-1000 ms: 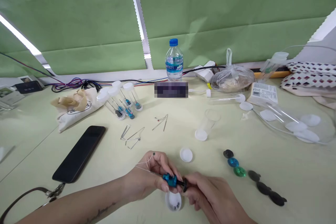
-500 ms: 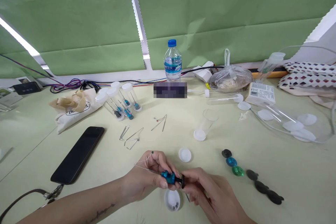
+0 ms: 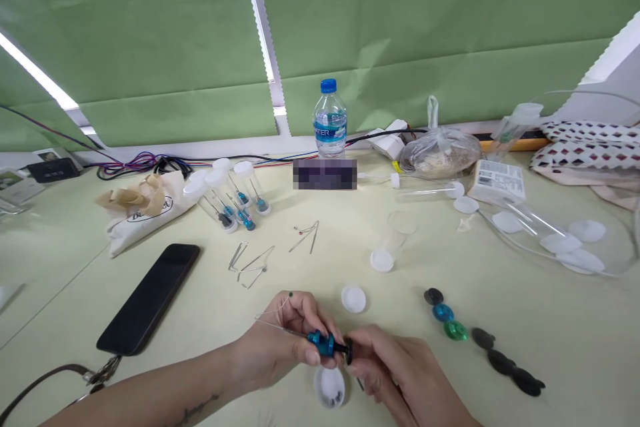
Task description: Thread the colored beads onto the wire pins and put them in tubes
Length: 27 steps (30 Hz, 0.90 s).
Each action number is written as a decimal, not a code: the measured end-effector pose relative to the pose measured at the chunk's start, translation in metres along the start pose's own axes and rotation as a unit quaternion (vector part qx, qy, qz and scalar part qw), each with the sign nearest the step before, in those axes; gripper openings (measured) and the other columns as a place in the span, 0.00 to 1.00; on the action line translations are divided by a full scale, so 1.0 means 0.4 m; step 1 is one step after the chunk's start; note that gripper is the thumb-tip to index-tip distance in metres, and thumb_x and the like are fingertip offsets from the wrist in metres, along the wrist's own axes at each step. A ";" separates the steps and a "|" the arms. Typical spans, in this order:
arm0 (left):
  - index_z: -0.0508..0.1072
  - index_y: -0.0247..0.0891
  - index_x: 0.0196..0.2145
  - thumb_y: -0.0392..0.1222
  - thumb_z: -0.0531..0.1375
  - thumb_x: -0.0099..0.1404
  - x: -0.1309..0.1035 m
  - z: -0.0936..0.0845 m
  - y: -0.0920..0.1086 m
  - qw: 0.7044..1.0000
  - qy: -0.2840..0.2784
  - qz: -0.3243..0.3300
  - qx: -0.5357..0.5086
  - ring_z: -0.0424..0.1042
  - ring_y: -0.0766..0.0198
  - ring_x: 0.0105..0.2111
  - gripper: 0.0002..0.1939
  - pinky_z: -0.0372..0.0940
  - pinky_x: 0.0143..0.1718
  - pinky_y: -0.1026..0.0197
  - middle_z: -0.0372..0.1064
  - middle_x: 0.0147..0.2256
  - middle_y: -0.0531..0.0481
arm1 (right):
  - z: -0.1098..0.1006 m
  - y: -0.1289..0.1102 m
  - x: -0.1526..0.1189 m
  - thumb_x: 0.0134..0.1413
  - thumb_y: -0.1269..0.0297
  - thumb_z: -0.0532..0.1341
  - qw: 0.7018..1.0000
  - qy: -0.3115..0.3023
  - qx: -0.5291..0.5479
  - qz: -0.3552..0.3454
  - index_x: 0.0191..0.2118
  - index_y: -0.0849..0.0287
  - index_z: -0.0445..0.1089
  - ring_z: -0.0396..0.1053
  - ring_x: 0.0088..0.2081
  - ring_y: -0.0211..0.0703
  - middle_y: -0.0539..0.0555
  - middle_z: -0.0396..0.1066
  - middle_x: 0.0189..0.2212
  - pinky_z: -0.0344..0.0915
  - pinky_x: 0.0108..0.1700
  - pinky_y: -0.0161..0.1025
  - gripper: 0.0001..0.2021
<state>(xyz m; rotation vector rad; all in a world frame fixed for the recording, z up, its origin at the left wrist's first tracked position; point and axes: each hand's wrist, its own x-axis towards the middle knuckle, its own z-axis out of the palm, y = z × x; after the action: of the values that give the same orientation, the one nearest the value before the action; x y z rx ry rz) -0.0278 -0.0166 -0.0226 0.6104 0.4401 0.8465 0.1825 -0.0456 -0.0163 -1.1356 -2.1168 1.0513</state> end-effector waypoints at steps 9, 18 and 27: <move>0.72 0.30 0.25 0.28 0.72 0.42 0.005 -0.007 -0.008 1.000 -0.009 -0.002 -0.007 0.78 0.62 0.26 0.14 0.72 0.30 0.62 0.79 0.32 0.42 | 0.023 0.003 -0.004 0.64 0.56 0.53 0.997 0.073 0.034 0.009 0.39 0.52 0.69 0.67 0.19 0.35 0.46 0.72 0.21 0.64 0.22 0.29 0.10; 0.72 0.29 0.25 0.26 0.72 0.41 0.003 -0.004 -0.011 1.000 -0.012 -0.002 -0.010 0.78 0.61 0.27 0.15 0.73 0.30 0.62 0.78 0.32 0.42 | 0.004 -0.008 0.003 0.66 0.57 0.48 1.000 0.010 -0.010 -0.015 0.38 0.54 0.67 0.68 0.21 0.36 0.47 0.70 0.21 0.64 0.25 0.29 0.13; 0.71 0.30 0.26 0.27 0.72 0.43 0.006 -0.007 -0.010 1.000 -0.003 0.011 -0.017 0.78 0.61 0.29 0.15 0.73 0.32 0.62 0.78 0.33 0.42 | 0.036 0.013 -0.001 0.63 0.51 0.52 0.992 0.102 0.069 0.034 0.42 0.52 0.68 0.66 0.19 0.36 0.48 0.73 0.23 0.65 0.21 0.30 0.13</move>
<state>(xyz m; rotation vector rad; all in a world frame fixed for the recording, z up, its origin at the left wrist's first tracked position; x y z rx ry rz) -0.0258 -0.0156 -0.0275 0.5865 0.4139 0.8721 0.1745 -0.0500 -0.0288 -1.2011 -1.8316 1.0468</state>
